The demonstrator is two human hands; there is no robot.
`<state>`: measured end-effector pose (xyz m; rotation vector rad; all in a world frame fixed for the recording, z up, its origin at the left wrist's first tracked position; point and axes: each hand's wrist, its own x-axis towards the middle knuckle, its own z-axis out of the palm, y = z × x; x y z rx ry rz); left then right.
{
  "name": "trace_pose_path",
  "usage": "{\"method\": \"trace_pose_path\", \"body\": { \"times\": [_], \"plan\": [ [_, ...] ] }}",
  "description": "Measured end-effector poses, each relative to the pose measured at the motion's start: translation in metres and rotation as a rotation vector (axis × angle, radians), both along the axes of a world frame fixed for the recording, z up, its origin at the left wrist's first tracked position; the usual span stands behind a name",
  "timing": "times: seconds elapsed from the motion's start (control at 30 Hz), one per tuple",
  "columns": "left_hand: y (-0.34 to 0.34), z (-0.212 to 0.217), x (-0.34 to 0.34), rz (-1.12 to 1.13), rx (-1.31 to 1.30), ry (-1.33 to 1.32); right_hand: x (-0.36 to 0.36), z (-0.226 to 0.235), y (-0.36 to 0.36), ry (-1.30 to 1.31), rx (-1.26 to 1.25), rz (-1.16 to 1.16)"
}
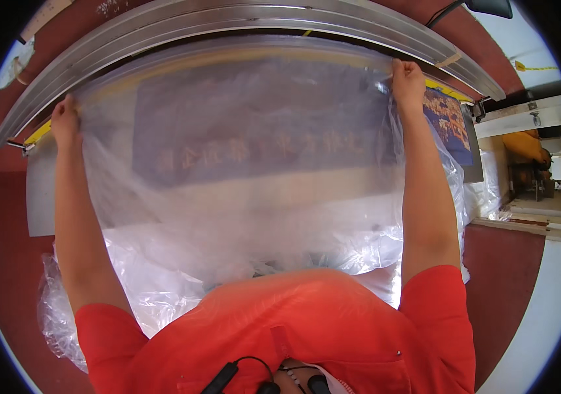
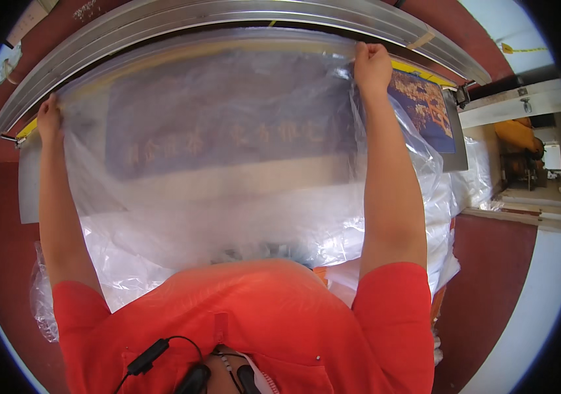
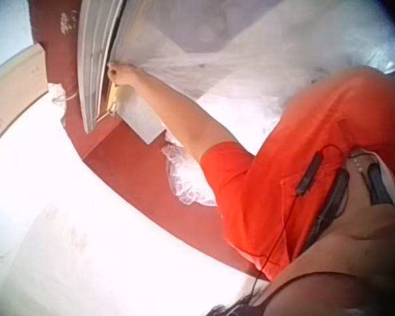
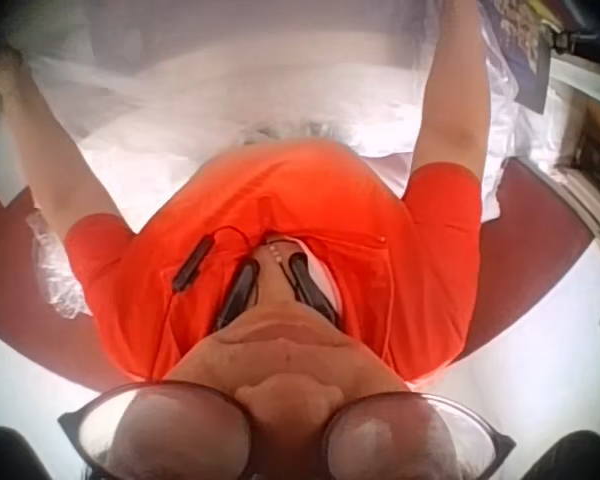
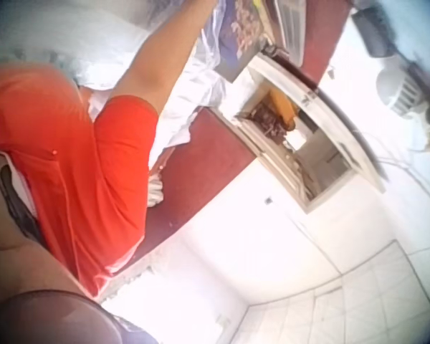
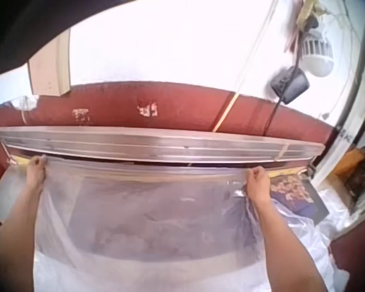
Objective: The person wraps a large, flat sign with a transparent plastic sheet. They repeatedly lift the plastic, smooth it over the surface, and adjust the edges to ensure full coverage of the sign.
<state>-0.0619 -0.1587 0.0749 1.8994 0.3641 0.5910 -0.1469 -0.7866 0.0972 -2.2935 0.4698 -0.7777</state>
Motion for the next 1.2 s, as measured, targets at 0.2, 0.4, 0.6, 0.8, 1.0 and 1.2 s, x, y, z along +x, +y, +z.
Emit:
{"method": "trace_pose_path", "body": {
  "times": [0.2, 0.4, 0.6, 0.8, 1.0, 1.2],
  "plan": [
    [-0.013, -0.017, 0.025, 0.279, 0.349, 0.260, 0.015, -0.010, -0.004, 0.195, 0.004, -0.235],
    [-0.002, -0.025, 0.022, 0.348, 0.397, 0.178, 0.006, -0.011, 0.013, 0.157, -0.023, -0.382],
    [-0.005, -0.024, 0.023, 0.324, 0.596, 0.284, 0.005, -0.011, 0.005, 0.221, 0.014, -0.313],
    [0.004, -0.027, 0.027, 0.343, 0.658, 0.306, 0.009, -0.014, -0.003, 0.211, 0.045, -0.272],
    [0.005, -0.010, 0.021, -0.103, -0.502, 0.252, 0.010, -0.012, -0.025, 0.246, 0.055, -0.010],
    [0.050, 0.059, -0.061, -0.345, -0.069, 0.400, -0.022, 0.030, 0.059, 0.274, 0.177, 0.418]
  ]
}}
